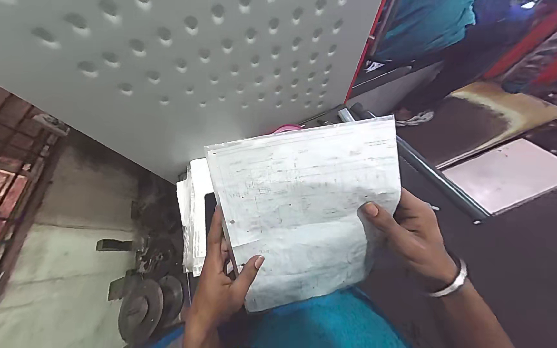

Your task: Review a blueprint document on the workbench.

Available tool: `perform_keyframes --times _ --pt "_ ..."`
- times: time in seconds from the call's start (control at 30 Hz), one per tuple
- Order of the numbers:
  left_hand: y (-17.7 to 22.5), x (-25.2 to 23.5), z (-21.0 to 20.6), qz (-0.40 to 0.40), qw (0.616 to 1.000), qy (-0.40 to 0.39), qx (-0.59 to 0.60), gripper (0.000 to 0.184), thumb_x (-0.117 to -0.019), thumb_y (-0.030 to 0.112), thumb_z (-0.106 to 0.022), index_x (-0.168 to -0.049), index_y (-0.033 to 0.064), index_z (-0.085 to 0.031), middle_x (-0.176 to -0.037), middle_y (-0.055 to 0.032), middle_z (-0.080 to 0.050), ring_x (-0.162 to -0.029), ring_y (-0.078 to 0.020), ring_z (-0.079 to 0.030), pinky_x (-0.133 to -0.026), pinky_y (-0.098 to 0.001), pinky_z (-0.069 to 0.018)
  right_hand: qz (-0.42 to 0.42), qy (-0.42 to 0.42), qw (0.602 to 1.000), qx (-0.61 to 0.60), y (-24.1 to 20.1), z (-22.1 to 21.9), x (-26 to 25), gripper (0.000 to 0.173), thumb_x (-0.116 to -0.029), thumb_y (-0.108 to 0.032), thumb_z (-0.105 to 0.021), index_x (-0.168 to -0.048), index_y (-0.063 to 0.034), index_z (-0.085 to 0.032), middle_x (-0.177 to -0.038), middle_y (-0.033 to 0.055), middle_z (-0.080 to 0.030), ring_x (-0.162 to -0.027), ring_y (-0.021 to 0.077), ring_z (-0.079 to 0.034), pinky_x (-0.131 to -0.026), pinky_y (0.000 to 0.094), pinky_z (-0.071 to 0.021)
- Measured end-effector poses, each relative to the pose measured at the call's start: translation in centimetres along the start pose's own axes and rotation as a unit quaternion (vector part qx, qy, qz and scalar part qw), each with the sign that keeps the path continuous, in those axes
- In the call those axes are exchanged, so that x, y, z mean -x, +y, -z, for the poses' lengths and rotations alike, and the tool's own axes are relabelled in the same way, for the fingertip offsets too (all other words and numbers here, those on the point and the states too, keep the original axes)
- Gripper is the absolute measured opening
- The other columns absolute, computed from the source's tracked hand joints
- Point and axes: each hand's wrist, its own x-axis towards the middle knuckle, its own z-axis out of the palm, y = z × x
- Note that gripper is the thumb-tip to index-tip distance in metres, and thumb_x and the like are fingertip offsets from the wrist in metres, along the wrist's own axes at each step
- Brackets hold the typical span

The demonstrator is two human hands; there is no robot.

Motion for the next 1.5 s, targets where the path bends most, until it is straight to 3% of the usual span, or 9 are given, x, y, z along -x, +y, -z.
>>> perform_keyframes --times 0.17,0.4,0.67,1.23,1.5 --pt "0.7 0.4 -0.1 -0.011 1.000 0.012 -0.003 0.102 -0.0874 0.011 -0.080 -0.163 0.0362 -0.017 -0.157 0.0099 -0.046 -0.123 -0.0085 -0.063 -0.099 -0.0254 -0.0582 0.007 0.002 1.000 0.015 -0.2 0.2 -0.3 0.023 -0.1021 -0.029 -0.063 -0.124 -0.0224 -0.065 -0.109 -0.0160 -0.074 -0.095 -0.0026 -0.070 -0.085 0.0160 -0.0597" --pt "0.8 0.3 0.0 -0.020 1.000 0.010 0.007 0.098 -0.0883 0.009 -0.079 -0.163 0.0334 -0.019 -0.152 0.0092 -0.052 -0.122 -0.0096 -0.065 -0.099 -0.0257 -0.0582 0.006 0.005 1.000 0.003 -0.2 0.0 -0.4 0.024 -0.1024 -0.029 -0.063 -0.125 -0.0214 -0.065 -0.109 -0.0140 -0.074 -0.094 -0.0005 -0.071 -0.084 0.0176 -0.0605" --pt "0.7 0.3 0.1 -0.023 0.999 0.009 0.023 0.096 -0.0885 0.007 -0.078 -0.162 0.0351 -0.022 -0.152 0.0084 -0.052 -0.122 -0.0101 -0.065 -0.098 -0.0263 -0.0583 0.012 0.011 1.000 0.008 -0.2 -0.2 -0.4 0.024 -0.1026 -0.030 -0.063 -0.125 -0.0216 -0.065 -0.108 -0.0140 -0.074 -0.094 -0.0005 -0.071 -0.084 0.0179 -0.0604" --pt "1.0 0.7 0.5 -0.023 0.999 0.003 0.036 0.094 -0.0904 0.008 -0.076 -0.163 0.0306 -0.021 -0.151 0.0064 -0.053 -0.124 -0.0113 -0.064 -0.100 -0.0277 -0.0579 0.012 0.002 1.000 0.001 -0.2 -0.7 -0.6 0.024 -0.1030 -0.030 -0.062 -0.126 -0.0213 -0.065 -0.108 -0.0134 -0.074 -0.094 0.0001 -0.072 -0.084 0.0181 -0.0606" --pt "1.3 1.2 0.9 -0.025 0.999 0.007 0.046 0.098 -0.0923 0.007 -0.074 -0.165 0.0311 -0.012 -0.152 0.0035 -0.052 -0.118 -0.0132 -0.067 -0.096 -0.0286 -0.0600 0.017 -0.006 1.000 -0.003 -0.3 -1.0 -0.8 0.024 -0.1027 -0.030 -0.062 -0.125 -0.0215 -0.066 -0.108 -0.0132 -0.075 -0.094 0.0000 -0.071 -0.084 0.0180 -0.0604"
